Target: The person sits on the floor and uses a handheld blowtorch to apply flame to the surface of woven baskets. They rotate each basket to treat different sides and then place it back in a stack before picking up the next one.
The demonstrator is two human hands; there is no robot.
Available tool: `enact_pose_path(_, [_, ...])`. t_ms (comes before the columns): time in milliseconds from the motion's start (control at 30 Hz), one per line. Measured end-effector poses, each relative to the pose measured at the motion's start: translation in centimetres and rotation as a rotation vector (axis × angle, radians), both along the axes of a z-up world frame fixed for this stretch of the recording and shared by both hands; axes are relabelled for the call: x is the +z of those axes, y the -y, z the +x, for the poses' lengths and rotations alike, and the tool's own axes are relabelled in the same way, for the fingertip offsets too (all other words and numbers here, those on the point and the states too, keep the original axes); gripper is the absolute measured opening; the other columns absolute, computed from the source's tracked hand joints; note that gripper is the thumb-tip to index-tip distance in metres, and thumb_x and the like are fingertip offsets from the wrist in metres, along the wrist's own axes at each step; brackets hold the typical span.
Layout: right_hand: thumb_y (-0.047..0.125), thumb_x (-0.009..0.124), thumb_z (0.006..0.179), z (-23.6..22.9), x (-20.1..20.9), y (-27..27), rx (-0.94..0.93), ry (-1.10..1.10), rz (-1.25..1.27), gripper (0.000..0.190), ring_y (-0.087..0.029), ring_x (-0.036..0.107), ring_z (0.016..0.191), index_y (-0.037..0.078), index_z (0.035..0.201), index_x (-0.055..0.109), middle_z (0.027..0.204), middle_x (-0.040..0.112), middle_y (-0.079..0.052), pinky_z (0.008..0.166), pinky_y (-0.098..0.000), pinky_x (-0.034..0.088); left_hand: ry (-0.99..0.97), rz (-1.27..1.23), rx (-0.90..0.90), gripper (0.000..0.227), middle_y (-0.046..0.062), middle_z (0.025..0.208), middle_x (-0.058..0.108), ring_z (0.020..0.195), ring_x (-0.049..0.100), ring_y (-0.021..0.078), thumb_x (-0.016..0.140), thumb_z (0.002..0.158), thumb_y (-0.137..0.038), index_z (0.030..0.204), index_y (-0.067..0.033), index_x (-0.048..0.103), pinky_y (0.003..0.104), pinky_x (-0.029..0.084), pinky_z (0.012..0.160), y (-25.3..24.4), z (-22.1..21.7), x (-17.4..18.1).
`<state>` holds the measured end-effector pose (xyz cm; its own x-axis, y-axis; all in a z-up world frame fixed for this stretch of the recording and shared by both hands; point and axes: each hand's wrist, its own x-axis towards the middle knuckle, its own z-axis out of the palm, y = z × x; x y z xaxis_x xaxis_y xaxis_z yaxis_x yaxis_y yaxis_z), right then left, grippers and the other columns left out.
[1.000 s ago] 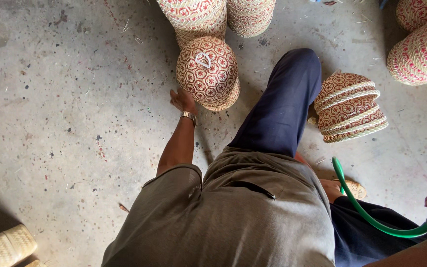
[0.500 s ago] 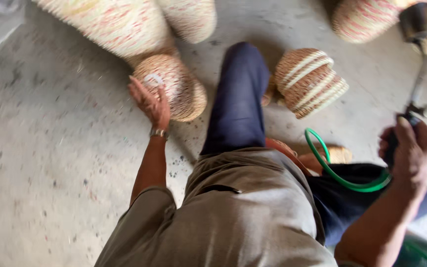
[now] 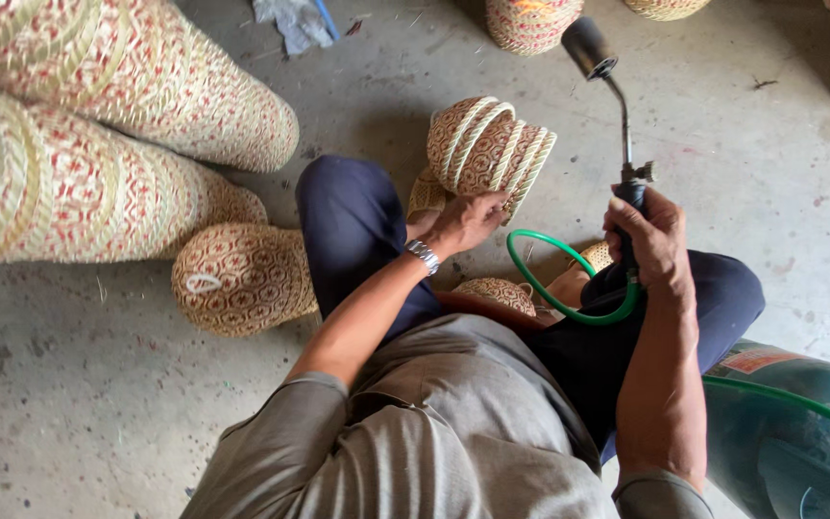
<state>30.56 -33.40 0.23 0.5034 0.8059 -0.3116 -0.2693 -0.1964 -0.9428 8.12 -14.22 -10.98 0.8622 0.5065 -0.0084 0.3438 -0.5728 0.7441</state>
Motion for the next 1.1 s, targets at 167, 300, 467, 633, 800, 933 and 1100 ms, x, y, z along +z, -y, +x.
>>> enact_pose_path(167, [0.017, 0.07, 0.098, 0.5, -0.8, -0.2, -0.05, -0.005, 0.014, 0.021, -0.009, 0.055, 0.057, 0.002, 0.111, 0.062, 0.077, 0.061, -0.003, 0.046, -0.0252, 0.044, -0.216, 0.056, -0.021, 0.028, 0.019, 0.101, 0.071, 0.1, 0.069, 0.0327, 0.068, 0.095, -0.023, 0.115, -0.0027, 0.066, 0.045, 0.055, 0.092, -0.2, 3.8, -8.7])
enact_pose_path(300, [0.017, 0.071, 0.097, 0.9, -1.1, -0.9, -0.058, -0.004, 0.002, 0.02, -0.008, 0.054, 0.056, 0.002, 0.104, 0.06, 0.075, 0.059, -0.002, 0.045, -0.0254, 0.044, 0.053, 0.098, 0.091, 0.043, 0.022, 0.117, 0.063, 0.102, 0.064, 0.0361, 0.067, 0.089, -0.021, 0.125, -0.0007, 0.059, 0.045, 0.054, 0.088, -0.6, 5.5, -10.8])
enact_pose_path(467, [0.019, 0.073, 0.096, 0.7, -0.7, -1.5, -0.062, 0.025, -0.086, 0.022, -0.008, 0.052, 0.053, 0.001, 0.097, 0.059, 0.069, 0.058, -0.002, 0.045, -0.0265, 0.043, -0.187, 0.173, -0.019, 0.037, 0.012, 0.119, 0.063, 0.112, 0.063, 0.0318, 0.069, 0.091, -0.026, 0.124, -0.0092, 0.065, 0.044, 0.053, 0.095, -1.1, 8.2, -9.8])
enact_pose_path(633, [0.024, 0.074, 0.094, 0.7, -0.1, -1.7, -0.017, 0.102, -0.188, 0.027, -0.008, 0.052, 0.052, 0.001, 0.089, 0.058, 0.064, 0.057, -0.002, 0.046, -0.0267, 0.042, -0.302, 0.373, -0.122, 0.055, 0.017, 0.124, 0.055, 0.115, 0.052, 0.0362, 0.072, 0.085, -0.034, 0.131, -0.0053, 0.06, 0.051, 0.045, 0.095, -1.5, 11.4, -9.6])
enact_pose_path(800, [0.026, 0.076, 0.09, 1.0, -0.4, -1.5, 0.022, 0.269, -0.184, 0.032, -0.008, 0.055, 0.054, 0.0, 0.081, 0.059, 0.061, 0.059, -0.004, 0.047, -0.028, 0.043, -0.398, 0.725, -0.212, 0.037, 0.015, 0.138, 0.053, 0.13, 0.049, 0.0338, 0.06, 0.098, -0.021, 0.132, -0.0055, 0.062, 0.05, 0.044, 0.106, -2.9, 11.1, -14.7])
enact_pose_path(933, [0.027, 0.077, 0.087, 0.9, -0.5, -1.6, -0.013, 0.199, -0.193, 0.031, -0.007, 0.053, 0.058, 0.001, 0.085, 0.06, 0.064, 0.06, -0.001, 0.048, -0.0274, 0.042, -0.568, 0.91, -0.698, 0.037, 0.013, 0.155, 0.045, 0.147, 0.035, 0.0327, 0.052, 0.1, -0.025, 0.132, -0.0074, 0.061, 0.052, 0.031, 0.121, -5.5, 9.9, -16.8])
enact_pose_path(1100, [0.029, 0.077, 0.086, 1.0, -0.3, -1.7, -0.027, 0.186, -0.197, 0.033, -0.008, 0.055, 0.053, 0.0, 0.085, 0.062, 0.06, 0.06, -0.002, 0.046, -0.0273, 0.044, -0.843, 1.342, -1.026, 0.055, 0.006, 0.157, 0.04, 0.148, 0.028, 0.0232, 0.043, 0.099, -0.035, 0.149, -0.0096, 0.043, 0.053, 0.006, 0.123, -6.0, 8.5, -19.1])
